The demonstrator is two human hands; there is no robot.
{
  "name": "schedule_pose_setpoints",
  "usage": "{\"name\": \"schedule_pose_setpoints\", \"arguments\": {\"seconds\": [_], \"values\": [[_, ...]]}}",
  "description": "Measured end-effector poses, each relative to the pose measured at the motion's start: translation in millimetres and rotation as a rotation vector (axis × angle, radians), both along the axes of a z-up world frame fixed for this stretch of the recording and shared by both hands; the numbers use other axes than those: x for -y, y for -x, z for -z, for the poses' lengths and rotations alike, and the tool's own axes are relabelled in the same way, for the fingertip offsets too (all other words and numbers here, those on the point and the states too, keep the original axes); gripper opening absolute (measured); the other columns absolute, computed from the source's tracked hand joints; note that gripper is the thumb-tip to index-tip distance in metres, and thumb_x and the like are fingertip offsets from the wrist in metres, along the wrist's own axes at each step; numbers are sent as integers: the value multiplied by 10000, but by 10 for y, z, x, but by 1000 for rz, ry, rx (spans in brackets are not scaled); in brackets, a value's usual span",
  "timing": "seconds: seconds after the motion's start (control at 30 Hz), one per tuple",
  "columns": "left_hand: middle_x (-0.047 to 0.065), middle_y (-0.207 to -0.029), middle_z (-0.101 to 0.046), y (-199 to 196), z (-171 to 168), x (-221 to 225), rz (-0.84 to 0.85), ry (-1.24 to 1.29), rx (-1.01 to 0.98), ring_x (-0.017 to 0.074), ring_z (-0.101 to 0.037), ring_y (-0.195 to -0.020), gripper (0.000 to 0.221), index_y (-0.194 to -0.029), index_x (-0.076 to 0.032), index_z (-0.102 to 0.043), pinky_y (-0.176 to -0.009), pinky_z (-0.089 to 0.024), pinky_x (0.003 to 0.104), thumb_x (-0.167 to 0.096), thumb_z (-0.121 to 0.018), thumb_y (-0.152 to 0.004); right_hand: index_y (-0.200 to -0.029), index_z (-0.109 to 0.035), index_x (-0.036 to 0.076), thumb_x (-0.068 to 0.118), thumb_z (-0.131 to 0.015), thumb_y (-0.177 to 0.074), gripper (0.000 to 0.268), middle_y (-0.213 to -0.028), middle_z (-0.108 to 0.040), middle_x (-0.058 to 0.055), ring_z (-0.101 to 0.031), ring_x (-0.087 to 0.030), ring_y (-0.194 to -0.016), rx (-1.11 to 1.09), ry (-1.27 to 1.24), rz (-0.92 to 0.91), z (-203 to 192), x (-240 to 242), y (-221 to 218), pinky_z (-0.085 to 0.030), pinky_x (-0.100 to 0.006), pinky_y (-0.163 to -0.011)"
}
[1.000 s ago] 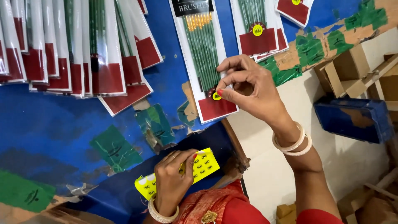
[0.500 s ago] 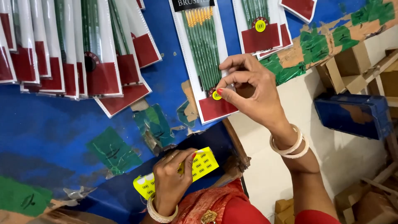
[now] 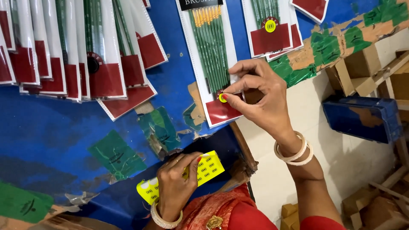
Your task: Applying circular labels to packaged sets of paintbrushes.
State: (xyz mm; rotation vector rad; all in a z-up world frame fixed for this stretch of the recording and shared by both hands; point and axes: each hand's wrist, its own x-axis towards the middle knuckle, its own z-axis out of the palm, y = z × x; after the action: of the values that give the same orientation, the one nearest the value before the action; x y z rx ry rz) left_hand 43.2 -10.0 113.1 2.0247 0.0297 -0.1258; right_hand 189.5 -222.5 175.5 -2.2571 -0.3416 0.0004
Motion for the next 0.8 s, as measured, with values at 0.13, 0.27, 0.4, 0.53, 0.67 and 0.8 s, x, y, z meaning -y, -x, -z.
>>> {"name": "schedule_pose_setpoints", "arguments": {"seconds": [0.13,0.27,0.4,0.53,0.67,0.8], "values": [[110,-882,-774,1,-17,-4,5,2,-1,270,-749,-753,114,-967,-55,-778,-666,-568,346,-51,-733,-863,-1001,-793,86,33,-885,-837,196,-1224,-666,-72,-653,-146,-1104,44,36,-35,4,-2,16,-544,-254,-933],[108,-874,-766,27,-18,-4,11,2,35,285,-739,-765,107,-956,-59,-773,-684,-562,359,-52,-728,-860,-1220,-576,20,45,-875,-838,485,-1208,-636,-71,-598,-114,-969,-65,-107,82,8,-2,34,-526,-223,-863],[102,-855,-761,37,-25,-4,8,-7,52,292,-730,-755,100,-939,-70,-775,-683,-554,371,-56,-727,-853,-1401,-523,19,49,-669,-1010,418,-1363,-588,-71,-616,-189,-1261,-113,-517,119,64,127,150,-550,-289,-1050],[103,-849,-759,39,7,-1,-3,-4,41,292,-728,-748,96,-938,-68,-773,-674,-551,369,-62,-734,-851,-1437,-573,24,164,-593,-1088,378,-1505,-587,-118,-530,-306,-1458,386,137,-64,9,116,353,-450,-399,-1222],[107,-858,-756,26,-8,19,-7,-3,50,297,-726,-768,108,-943,-67,-769,-689,-554,369,-51,-725,-845,-1455,-528,-65,485,-627,-927,769,-1539,-503,-219,-444,-393,-1469,317,394,-348,-14,8,394,-305,-531,-1239],[102,-846,-751,168,-66,46,7,-12,130,305,-713,-774,67,-909,-67,-761,-699,-547,385,-60,-728,-851,-1437,-582,16,411,-706,-929,655,-1526,-538,-162,-510,-331,-1429,318,500,-403,-207,35,308,-343,-501,-1220]]}}
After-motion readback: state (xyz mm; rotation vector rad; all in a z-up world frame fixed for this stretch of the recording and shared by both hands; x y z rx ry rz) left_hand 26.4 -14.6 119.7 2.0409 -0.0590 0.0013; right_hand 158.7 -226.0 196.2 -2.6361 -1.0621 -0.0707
